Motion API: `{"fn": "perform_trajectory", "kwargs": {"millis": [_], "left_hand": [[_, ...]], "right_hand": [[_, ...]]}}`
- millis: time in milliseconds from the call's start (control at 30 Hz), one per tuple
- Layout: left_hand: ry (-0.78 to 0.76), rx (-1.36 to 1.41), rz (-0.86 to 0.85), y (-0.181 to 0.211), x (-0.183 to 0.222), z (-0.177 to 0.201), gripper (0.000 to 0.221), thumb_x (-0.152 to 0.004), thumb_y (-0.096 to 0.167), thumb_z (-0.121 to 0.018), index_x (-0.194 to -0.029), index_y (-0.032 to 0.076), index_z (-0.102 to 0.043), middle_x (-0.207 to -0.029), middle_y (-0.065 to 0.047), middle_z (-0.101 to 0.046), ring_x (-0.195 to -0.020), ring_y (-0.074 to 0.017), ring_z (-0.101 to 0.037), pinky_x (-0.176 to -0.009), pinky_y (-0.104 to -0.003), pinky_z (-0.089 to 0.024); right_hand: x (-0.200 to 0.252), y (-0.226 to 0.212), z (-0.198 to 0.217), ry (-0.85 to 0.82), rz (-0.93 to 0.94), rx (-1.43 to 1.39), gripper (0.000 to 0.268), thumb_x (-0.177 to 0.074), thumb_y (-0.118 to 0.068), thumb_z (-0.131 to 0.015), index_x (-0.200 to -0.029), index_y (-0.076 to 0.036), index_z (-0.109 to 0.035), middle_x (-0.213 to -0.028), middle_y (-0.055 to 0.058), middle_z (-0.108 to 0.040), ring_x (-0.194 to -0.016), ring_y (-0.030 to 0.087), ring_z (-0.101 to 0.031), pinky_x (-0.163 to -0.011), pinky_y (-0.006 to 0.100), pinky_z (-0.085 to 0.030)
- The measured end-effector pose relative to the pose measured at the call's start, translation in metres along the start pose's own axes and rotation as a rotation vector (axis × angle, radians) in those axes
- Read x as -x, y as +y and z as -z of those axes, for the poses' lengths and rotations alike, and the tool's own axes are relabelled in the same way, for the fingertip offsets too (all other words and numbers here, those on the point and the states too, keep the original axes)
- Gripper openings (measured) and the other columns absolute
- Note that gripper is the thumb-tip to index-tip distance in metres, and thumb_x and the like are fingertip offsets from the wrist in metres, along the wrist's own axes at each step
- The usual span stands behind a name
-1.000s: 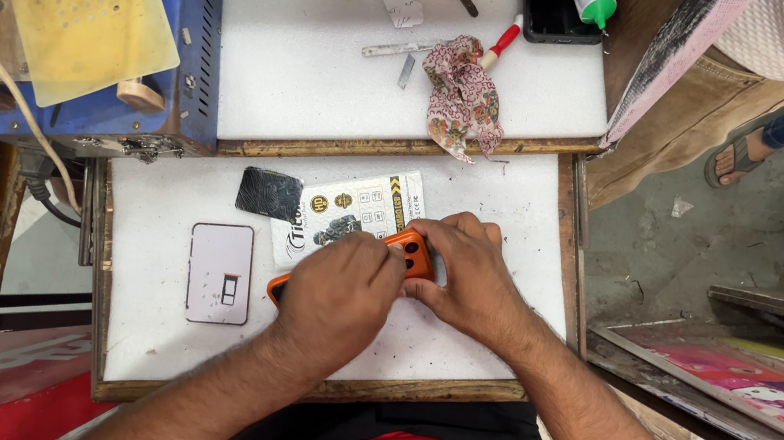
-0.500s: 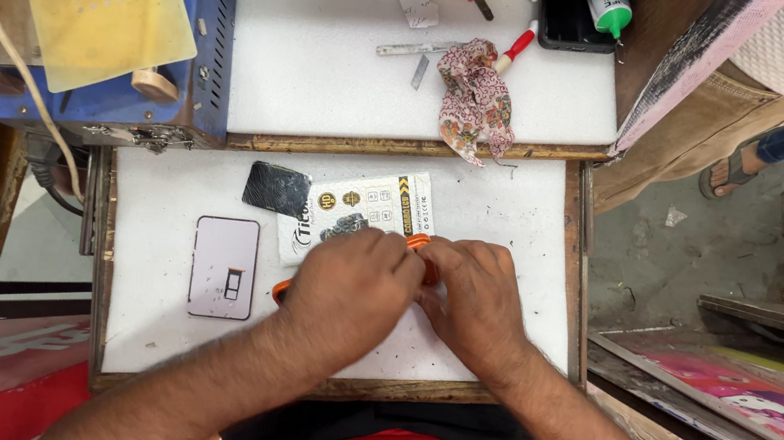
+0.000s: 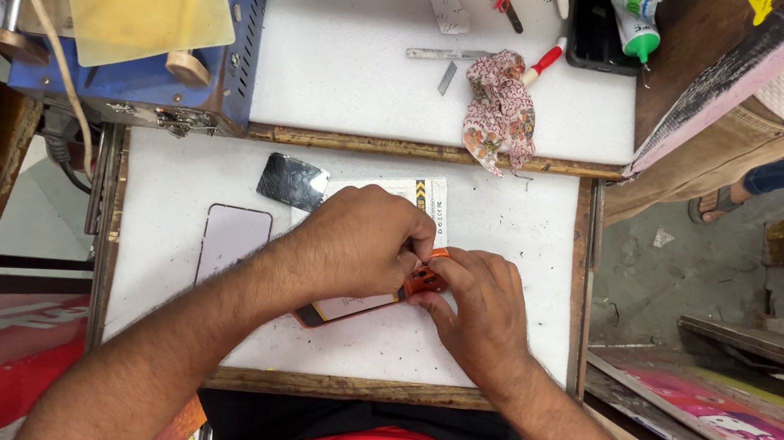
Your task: The person assembles a smartphone by inserting the battery into the orange case, then applies adhesive to the edges of the case using a small tube. The person handles the battery, case, and adhesive tube throughout the process.
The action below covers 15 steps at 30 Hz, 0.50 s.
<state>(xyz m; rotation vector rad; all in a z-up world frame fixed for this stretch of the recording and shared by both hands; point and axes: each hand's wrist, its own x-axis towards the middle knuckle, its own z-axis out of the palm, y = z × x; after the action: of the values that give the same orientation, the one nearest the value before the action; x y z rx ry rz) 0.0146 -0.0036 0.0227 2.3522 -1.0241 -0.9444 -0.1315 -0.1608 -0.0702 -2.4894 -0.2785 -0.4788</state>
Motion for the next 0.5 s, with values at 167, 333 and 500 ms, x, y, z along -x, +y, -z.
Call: {"fn": "perform_trajectory", "kwargs": {"millis": [167,333,500], "left_hand": [[-0.057,0.037,0.022,0.003,-0.005,0.005,0.008,-0.079,0.017,-0.076,-0.087,0.016,-0.077,-0.078,-0.004,-0.076,-0.076,-0.0211,-0.075,-0.076,-0.039,-0.060],[-0.095,0.027,0.058,0.006,-0.003,0.006,0.007,-0.079,0.018,-0.076,-0.086,0.015,-0.075,-0.079,-0.005,-0.076,-0.078,-0.0217,-0.075,-0.077,-0.040,-0.060],[0.104,0.094,-0.055,-0.011,0.004,-0.010,0.006,-0.086,0.013,-0.067,-0.090,0.012,-0.072,-0.084,-0.007,-0.075,-0.081,-0.0264,-0.074,-0.078,-0.044,-0.059]], "right_hand": [[0.004,-0.001,-0.003,-0.001,-0.013,0.039,0.078,-0.069,-0.015,-0.094,-0.131,-0.018,-0.047,-0.121,0.006,-0.066,-0.108,0.027,-0.062,-0.090,0.044,-0.045],[0.005,-0.008,-0.002,-0.017,-0.062,0.023,0.070,-0.071,-0.011,-0.092,-0.125,-0.016,-0.046,-0.118,0.007,-0.067,-0.107,0.027,-0.064,-0.089,0.044,-0.046],[0.002,-0.016,-0.001,-0.064,-0.168,-0.001,0.059,-0.075,-0.010,-0.089,-0.115,-0.012,-0.045,-0.116,0.014,-0.068,-0.107,0.029,-0.064,-0.091,0.044,-0.054]]}}
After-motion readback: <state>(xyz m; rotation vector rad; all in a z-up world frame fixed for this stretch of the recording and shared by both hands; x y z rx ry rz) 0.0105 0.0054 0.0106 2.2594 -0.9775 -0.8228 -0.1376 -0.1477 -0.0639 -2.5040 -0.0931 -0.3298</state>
